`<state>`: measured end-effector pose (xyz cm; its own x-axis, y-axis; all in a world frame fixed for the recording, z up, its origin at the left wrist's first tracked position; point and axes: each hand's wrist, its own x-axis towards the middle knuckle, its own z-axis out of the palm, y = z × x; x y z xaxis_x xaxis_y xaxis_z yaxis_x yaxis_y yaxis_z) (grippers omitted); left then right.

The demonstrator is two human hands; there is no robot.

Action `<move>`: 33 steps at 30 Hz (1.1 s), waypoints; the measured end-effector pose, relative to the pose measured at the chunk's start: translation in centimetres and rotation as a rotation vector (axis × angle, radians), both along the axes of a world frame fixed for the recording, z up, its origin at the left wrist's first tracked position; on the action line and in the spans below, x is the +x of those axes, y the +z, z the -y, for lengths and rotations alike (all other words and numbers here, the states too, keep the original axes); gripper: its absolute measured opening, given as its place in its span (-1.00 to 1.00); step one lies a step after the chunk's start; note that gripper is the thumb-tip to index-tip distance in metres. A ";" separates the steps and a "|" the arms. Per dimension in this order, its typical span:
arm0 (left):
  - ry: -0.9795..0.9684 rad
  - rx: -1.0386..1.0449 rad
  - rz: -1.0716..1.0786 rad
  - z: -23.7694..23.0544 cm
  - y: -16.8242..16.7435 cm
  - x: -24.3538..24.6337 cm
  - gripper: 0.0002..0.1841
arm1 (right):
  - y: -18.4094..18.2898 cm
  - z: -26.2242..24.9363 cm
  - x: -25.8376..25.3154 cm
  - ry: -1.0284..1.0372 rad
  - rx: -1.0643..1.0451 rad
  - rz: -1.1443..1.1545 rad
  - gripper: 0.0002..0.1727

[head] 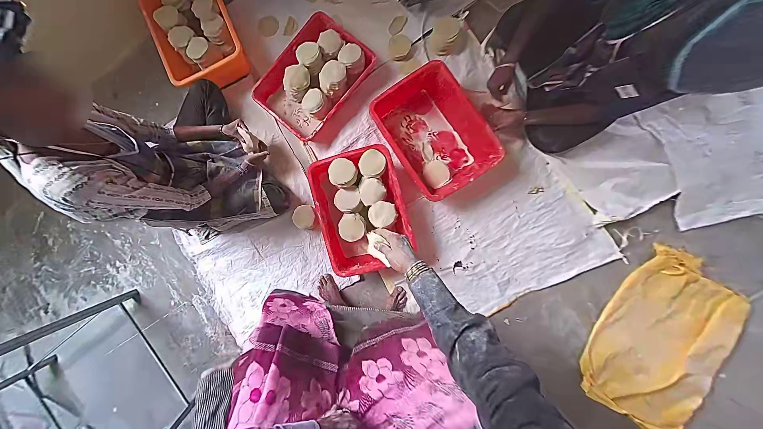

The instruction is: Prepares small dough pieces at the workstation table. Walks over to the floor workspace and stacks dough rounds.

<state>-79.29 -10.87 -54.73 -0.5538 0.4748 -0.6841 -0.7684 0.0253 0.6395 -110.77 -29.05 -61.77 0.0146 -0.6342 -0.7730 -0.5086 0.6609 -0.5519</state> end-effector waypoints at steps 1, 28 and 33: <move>0.021 0.020 -0.009 0.5 -2.3 -0.1 -0.55 | -2.5 1.1 0.8 -0.064 -0.048 0.077 -0.49; 0.511 -0.475 -0.800 33.5 -20.2 -3.5 -0.62 | -22.9 4.1 6.1 -0.002 -0.462 0.345 -0.71; 1.330 -0.885 -0.560 34.9 -27.5 10.4 -0.56 | -24.6 3.8 4.9 0.246 -0.132 -0.229 -0.45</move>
